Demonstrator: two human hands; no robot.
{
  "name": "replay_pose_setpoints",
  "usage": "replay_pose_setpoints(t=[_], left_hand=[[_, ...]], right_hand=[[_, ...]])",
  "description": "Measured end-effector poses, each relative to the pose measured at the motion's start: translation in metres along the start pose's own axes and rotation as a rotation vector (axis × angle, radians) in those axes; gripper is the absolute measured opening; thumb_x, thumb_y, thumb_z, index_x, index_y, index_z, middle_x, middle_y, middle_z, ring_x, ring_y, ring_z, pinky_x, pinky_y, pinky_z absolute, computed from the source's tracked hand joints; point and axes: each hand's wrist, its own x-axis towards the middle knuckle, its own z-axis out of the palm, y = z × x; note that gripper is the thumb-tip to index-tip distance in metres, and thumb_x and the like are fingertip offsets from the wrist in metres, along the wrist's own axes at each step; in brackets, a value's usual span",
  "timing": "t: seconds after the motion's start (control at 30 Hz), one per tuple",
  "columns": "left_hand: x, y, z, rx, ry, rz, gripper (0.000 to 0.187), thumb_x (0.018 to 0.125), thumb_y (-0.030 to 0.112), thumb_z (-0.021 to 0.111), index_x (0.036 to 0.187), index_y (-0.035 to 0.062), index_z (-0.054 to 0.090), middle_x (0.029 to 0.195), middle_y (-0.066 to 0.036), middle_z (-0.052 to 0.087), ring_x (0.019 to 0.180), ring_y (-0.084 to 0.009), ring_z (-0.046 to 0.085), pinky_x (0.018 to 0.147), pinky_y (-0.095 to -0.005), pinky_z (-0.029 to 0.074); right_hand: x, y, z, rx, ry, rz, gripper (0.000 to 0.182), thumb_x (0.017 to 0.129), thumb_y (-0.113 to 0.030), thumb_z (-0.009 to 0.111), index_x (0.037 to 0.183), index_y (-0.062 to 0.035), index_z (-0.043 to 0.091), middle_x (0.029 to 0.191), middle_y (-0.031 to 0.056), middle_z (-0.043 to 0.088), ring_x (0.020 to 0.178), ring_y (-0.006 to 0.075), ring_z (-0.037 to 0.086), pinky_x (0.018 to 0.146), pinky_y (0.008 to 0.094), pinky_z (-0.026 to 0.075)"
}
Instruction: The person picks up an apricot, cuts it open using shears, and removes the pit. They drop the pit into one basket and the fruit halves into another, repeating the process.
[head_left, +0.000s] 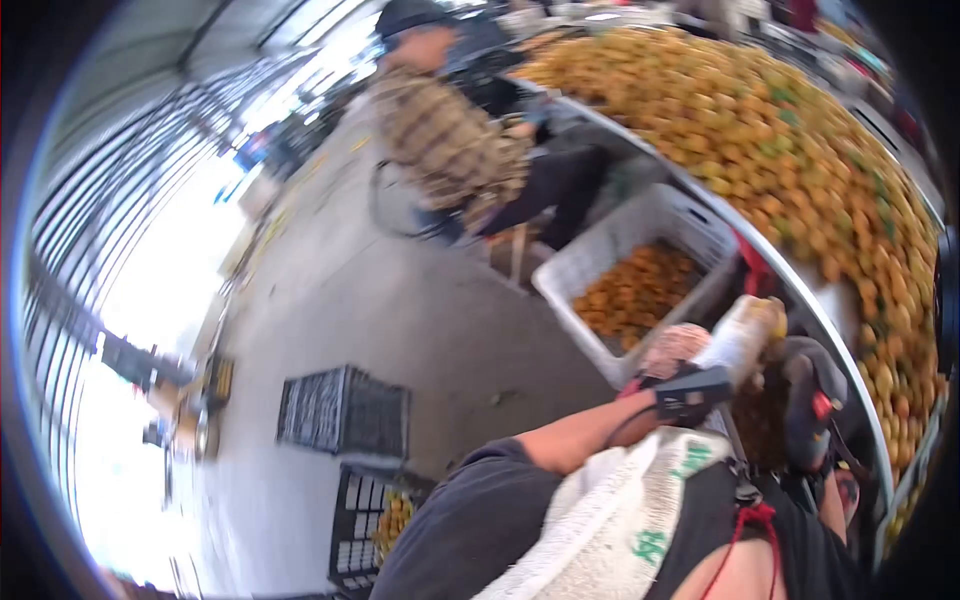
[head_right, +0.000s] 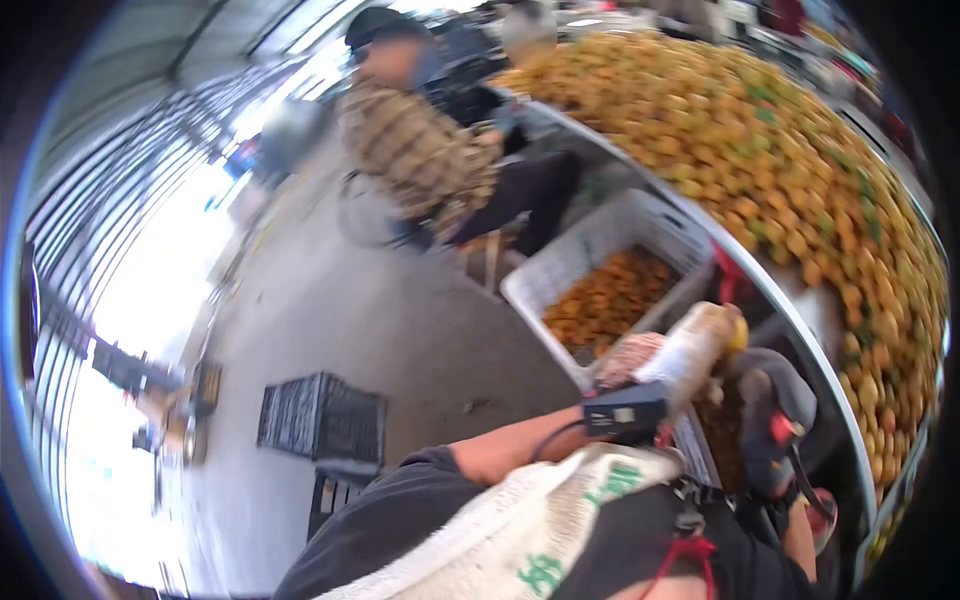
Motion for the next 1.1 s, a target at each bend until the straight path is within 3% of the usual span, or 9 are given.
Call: replay_pose_setpoints(t=[0.1,0.2,0.5,0.63,0.7,0.8,0.9,1.0,1.1], left_hand=[[0.018,-0.006,-0.015,0.300,0.254,0.228,0.037,0.099,0.043,0.055,0.116,0.0102,0.056,0.086,-0.001,0.059,0.073,-0.0117,0.056,0.064,-0.0297,0.047],[-0.013,0.030,-0.030,0.263,0.338,0.067,0.034,0.101,0.040,0.050,0.116,0.0099,0.054,0.088,-0.001,0.057,0.079,-0.0091,0.053,0.064,-0.0255,0.045],[-0.059,0.063,-0.040,-0.262,0.250,-0.032,0.032,0.100,0.045,0.048,0.108,0.0140,0.052,0.080,-0.002,0.055,0.056,-0.0128,0.049,0.049,-0.0243,0.039],[-0.054,0.060,-0.051,-0.417,0.187,-0.005,0.038,0.096,0.049,0.053,0.105,0.0121,0.054,0.084,-0.001,0.054,0.068,-0.0129,0.051,0.057,-0.0275,0.040],[-0.061,0.076,-0.061,0.410,0.144,0.228,0.032,0.093,0.040,0.060,0.104,0.0093,0.057,0.084,-0.002,0.056,0.076,-0.0124,0.054,0.065,-0.0271,0.043],[-0.064,0.091,-0.077,0.631,0.055,0.267,0.028,0.091,0.028,0.065,0.105,0.0046,0.058,0.090,-0.003,0.061,0.083,-0.0115,0.058,0.070,-0.0272,0.047],[-0.072,0.100,-0.082,0.489,-0.006,0.150,0.031,0.090,0.024,0.066,0.110,0.0028,0.056,0.095,-0.007,0.063,0.085,-0.0135,0.060,0.071,-0.0272,0.048],[-0.073,0.089,-0.079,0.315,0.052,0.073,0.038,0.087,0.021,0.069,0.116,0.0020,0.053,0.098,-0.009,0.063,0.089,-0.0151,0.060,0.075,-0.0278,0.049],[-0.065,0.072,-0.077,0.458,0.127,0.146,0.044,0.085,0.023,0.071,0.117,0.0023,0.050,0.099,-0.010,0.063,0.092,-0.0178,0.062,0.078,-0.0322,0.051]], right_hand=[[0.017,0.002,0.024,0.024,-0.131,-0.051,0.023,0.099,-0.018,0.051,0.087,0.0000,0.060,0.082,0.0057,0.062,0.072,0.0120,0.055,0.065,0.0269,0.044],[0.024,0.003,0.047,-0.011,-0.190,-0.073,0.022,0.096,-0.015,0.053,0.085,0.0019,0.061,0.081,0.0073,0.063,0.070,0.0117,0.055,0.065,0.0268,0.044],[0.031,-0.028,0.081,-0.034,-0.205,-0.011,0.024,0.101,-0.012,0.043,0.079,-0.0018,0.050,0.083,0.0061,0.059,0.073,0.0122,0.047,0.070,0.0268,0.038],[0.033,-0.026,0.084,-0.059,-0.219,-0.002,0.025,0.101,-0.013,0.043,0.081,-0.0016,0.051,0.082,0.0045,0.057,0.073,0.0120,0.046,0.069,0.0268,0.037],[0.035,-0.017,0.078,-0.079,-0.209,-0.097,0.024,0.098,-0.015,0.047,0.081,-0.0001,0.054,0.083,0.0068,0.058,0.065,0.0104,0.049,0.062,0.0255,0.042],[0.037,-0.032,0.074,-0.046,-0.332,0.178,0.019,0.097,-0.015,0.048,0.087,0.0001,0.054,0.088,0.0071,0.057,0.074,0.0127,0.050,0.073,0.0268,0.043],[0.040,-0.033,0.081,-0.023,-0.355,-0.011,0.015,0.097,-0.013,0.049,0.092,0.0006,0.054,0.092,0.0070,0.057,0.084,0.0145,0.052,0.083,0.0288,0.042],[0.042,-0.046,0.094,0.053,-0.196,0.043,0.014,0.097,-0.012,0.050,0.094,0.0002,0.055,0.095,0.0069,0.058,0.090,0.0144,0.052,0.086,0.0290,0.041],[0.048,-0.031,0.082,-0.013,-0.235,0.000,0.016,0.098,-0.014,0.050,0.096,-0.0001,0.058,0.093,0.0064,0.059,0.088,0.0144,0.055,0.084,0.0294,0.043]])
